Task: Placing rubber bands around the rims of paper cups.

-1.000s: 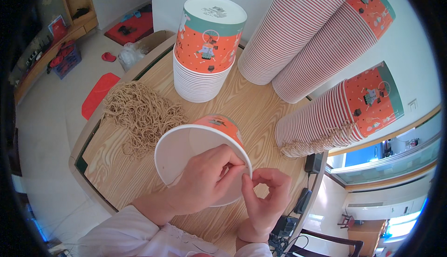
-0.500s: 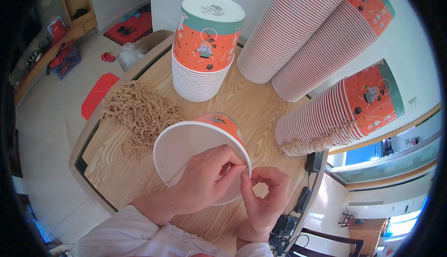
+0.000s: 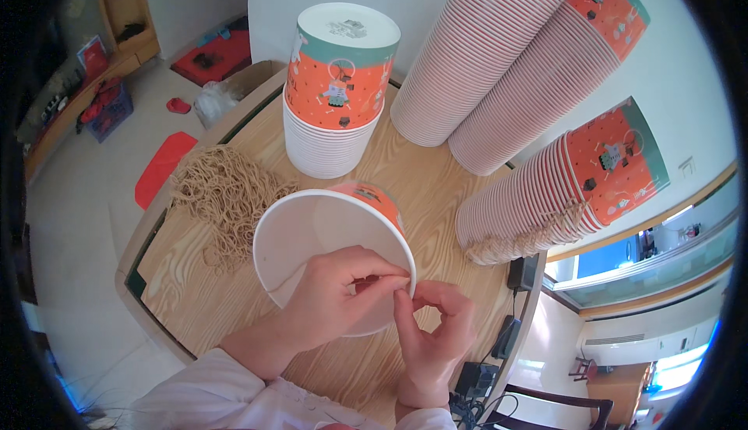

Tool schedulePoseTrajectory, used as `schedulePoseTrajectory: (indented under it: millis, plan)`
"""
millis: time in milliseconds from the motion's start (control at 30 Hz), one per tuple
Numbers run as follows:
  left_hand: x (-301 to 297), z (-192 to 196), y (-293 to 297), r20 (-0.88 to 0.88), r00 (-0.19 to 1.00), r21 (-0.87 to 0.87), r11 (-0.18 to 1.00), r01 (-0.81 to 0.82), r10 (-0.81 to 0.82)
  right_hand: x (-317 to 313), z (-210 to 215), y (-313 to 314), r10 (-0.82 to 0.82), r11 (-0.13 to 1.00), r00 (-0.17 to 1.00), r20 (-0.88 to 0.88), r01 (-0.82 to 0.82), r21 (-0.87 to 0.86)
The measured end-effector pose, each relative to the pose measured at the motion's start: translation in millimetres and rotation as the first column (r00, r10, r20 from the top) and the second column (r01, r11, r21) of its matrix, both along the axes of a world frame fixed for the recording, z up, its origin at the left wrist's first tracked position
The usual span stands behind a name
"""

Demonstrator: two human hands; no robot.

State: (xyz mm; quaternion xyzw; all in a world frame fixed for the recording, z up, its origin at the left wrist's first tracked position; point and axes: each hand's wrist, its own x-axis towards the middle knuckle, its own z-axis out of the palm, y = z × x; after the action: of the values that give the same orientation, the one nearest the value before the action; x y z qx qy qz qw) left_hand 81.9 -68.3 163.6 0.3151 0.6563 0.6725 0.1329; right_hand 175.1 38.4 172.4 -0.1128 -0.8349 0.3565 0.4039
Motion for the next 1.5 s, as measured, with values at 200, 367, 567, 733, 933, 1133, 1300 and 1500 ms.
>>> schedulePoseTrajectory:
  millis: [200,367,567,733,933,1133,1300,1500]
  plan:
    - [-0.9,1.2,-0.2,0.015,1.000,0.006,1.000,0.017,-0.017,-1.0,-5.2,3.8,0.003,0.996,1.000,-0.004,-0.003,0.094]
    - [-3.1,2.7,-2.8,0.090,0.995,0.033,0.999,0.041,-0.044,-2.1,-5.6,5.7,0.013,0.988,1.000,0.005,-0.013,0.153]
    - [-5.6,0.8,-5.3,0.023,0.996,0.024,0.996,0.084,-0.084,-1.9,-2.2,8.2,0.037,0.996,0.999,0.003,-0.038,0.084]
    - [-5.2,2.0,-5.5,-0.021,0.997,0.015,0.997,0.076,-0.076,0.6,-0.3,6.2,0.056,0.997,0.998,-0.011,-0.055,0.048]
    - [-4.2,3.7,-2.6,-0.025,0.999,0.006,1.000,0.026,-0.026,-0.8,-1.6,8.5,0.095,0.996,0.995,-0.013,-0.095,0.004]
    - [-3.4,6.5,-4.8,-0.070,0.997,-0.009,1.000,-0.024,0.023,1.7,-3.0,9.5,0.122,0.993,0.993,0.005,-0.122,-0.005]
    - [-3.9,7.5,-5.0,-0.026,1.000,0.007,1.000,-0.017,0.017,1.4,-2.7,7.0,0.147,0.989,0.988,0.044,-0.148,0.016]
    - [-5.8,6.3,-3.8,0.059,0.998,0.112,0.994,0.010,-0.017,-4.3,-3.5,7.5,0.077,0.990,0.997,0.008,-0.078,0.118]
